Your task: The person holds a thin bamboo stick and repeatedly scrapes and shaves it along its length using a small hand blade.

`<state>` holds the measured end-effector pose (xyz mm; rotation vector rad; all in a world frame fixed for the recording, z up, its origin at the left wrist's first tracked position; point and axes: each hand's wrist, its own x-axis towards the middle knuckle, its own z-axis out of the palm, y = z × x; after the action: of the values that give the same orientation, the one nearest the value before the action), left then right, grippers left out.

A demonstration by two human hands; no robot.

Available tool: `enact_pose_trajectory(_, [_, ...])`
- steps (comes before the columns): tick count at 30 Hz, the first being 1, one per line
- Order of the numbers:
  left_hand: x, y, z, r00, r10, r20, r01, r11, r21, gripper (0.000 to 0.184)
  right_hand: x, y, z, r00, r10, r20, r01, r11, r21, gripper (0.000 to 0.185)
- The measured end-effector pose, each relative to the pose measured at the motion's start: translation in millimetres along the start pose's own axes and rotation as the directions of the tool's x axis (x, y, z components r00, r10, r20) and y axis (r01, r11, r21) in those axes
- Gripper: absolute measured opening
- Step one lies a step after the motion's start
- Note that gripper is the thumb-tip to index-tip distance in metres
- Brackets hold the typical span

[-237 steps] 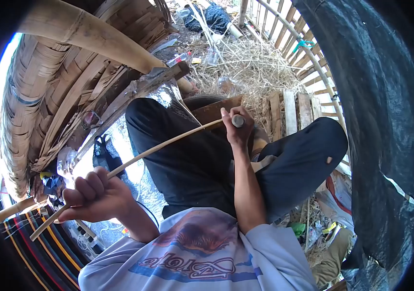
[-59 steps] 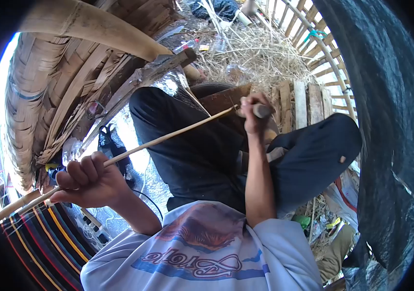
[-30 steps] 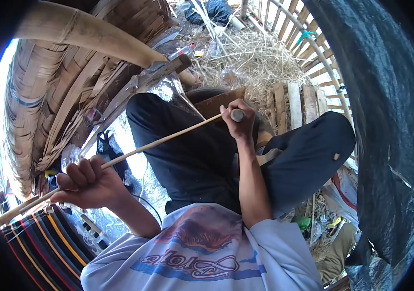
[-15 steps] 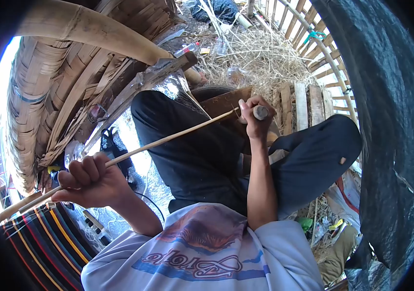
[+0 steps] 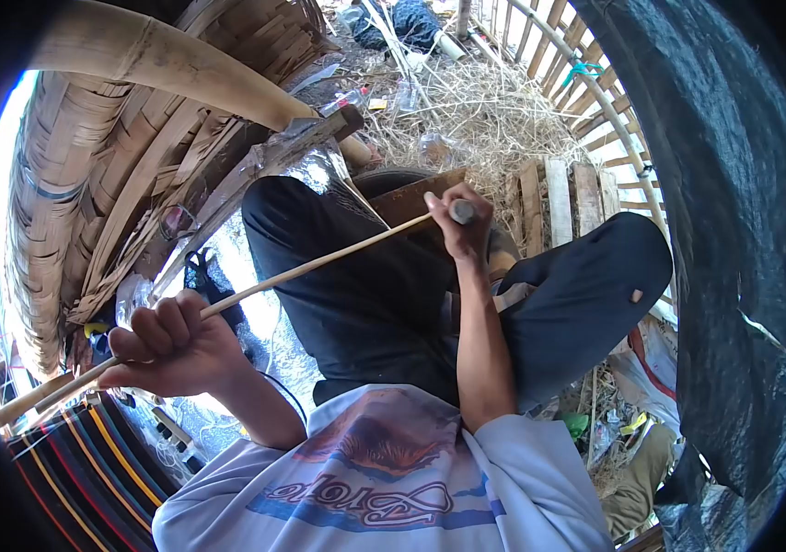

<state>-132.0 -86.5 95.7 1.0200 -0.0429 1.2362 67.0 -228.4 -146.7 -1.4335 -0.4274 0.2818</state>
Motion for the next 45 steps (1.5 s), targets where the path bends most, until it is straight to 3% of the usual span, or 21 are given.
enact_pose_trajectory(2, [0,0,-2,1.0,0.002,0.001,-0.002,1.0,0.017,0.053,0,-19,1,0.997,0.077,-0.031,-0.068,0.969,0.238,0.024])
enact_pose_trajectory(5, [-1,3,-10,1.0,-0.016,0.013,0.015,1.0,0.013,0.053,-5,-7,-1,0.999,0.046,0.016,-0.048,0.983,0.178,0.019])
enact_pose_trajectory(6, [-1,2,-7,1.0,0.01,-0.017,-0.01,1.0,-0.021,0.053,-2,-1,5,1.0,0.004,0.001,-0.004,0.999,0.036,0.021])
enact_pose_trajectory(9, [0,-1,-2,0.999,0.032,0.025,-0.033,0.998,0.052,0.054,3,2,0,0.996,0.077,0.049,-0.075,0.996,-0.039,0.022])
enact_pose_trajectory(13, [2,1,-10,0.994,-0.011,0.11,0.007,0.999,0.039,0.055,1,-25,-5,0.994,-0.069,0.089,0.046,0.97,0.237,0.018])
enact_pose_trajectory(15, [0,1,-9,0.993,0.008,0.12,-0.014,0.999,0.046,0.055,-3,-28,2,0.998,0.052,0.032,-0.058,0.958,0.279,0.021])
enact_pose_trajectory(17, [1,-1,-5,0.993,0.01,0.114,-0.009,1.0,-0.007,0.056,0,3,-2,0.999,-0.002,0.045,-0.003,0.995,0.098,0.022])
enact_pose_trajectory(19, [3,-1,-4,0.991,-0.007,0.131,0.007,1.0,0.005,0.056,7,-11,0,0.995,0.012,0.095,-0.018,0.998,0.059,0.019])
enact_pose_trajectory(23, [5,1,-10,0.986,-0.019,0.167,0.019,1.0,0.002,0.056,-3,-15,-1,0.996,0.027,0.087,-0.042,0.984,0.172,0.02])
enact_pose_trajectory(25, [0,1,-6,0.989,-0.016,0.148,0.018,1.0,-0.007,0.056,-1,-3,3,0.992,-0.086,0.097,0.098,0.987,-0.126,0.019])
enact_pose_trajectory(26, [2,-1,-4,0.99,0.01,0.142,-0.008,1.0,-0.015,0.056,2,-1,5,0.99,-0.097,0.104,0.108,0.989,-0.105,0.019])
enact_pose_trajectory(29, [3,-4,3,0.983,0.002,0.183,0.003,1.0,-0.03,0.057,2,-10,3,0.989,0.097,0.111,-0.099,0.995,0.006,0.026])
enact_pose_trajectory(33, [3,-3,1,0.98,-0.007,0.201,0.014,0.999,-0.034,0.058,2,-11,0,0.996,-0.032,0.078,0.031,0.999,0.012,0.023])
enact_pose_trajectory(35, [4,-6,3,0.981,0.0,0.193,0.014,0.998,-0.067,0.058,3,2,-1,0.994,0.032,0.101,-0.027,0.998,-0.05,0.022])
enact_pose_trajectory(37, [5,-5,3,0.97,-0.008,0.242,0.024,0.998,-0.062,0.058,3,-8,-4,0.99,-0.006,0.142,0.013,0.999,-0.047,0.022])
enact_pose_trajectory(40, [9,-5,0,0.948,-0.011,0.318,0.042,0.995,-0.093,0.058,3,-30,-5,0.996,0.001,0.085,-0.026,0.957,0.289,0.021])
enact_pose_trajectory(45, [7,-4,4,0.905,-0.046,0.423,0.131,0.976,-0.174,0.059,9,-22,-5,0.997,0.048,0.066,-0.063,0.967,0.245,0.023])
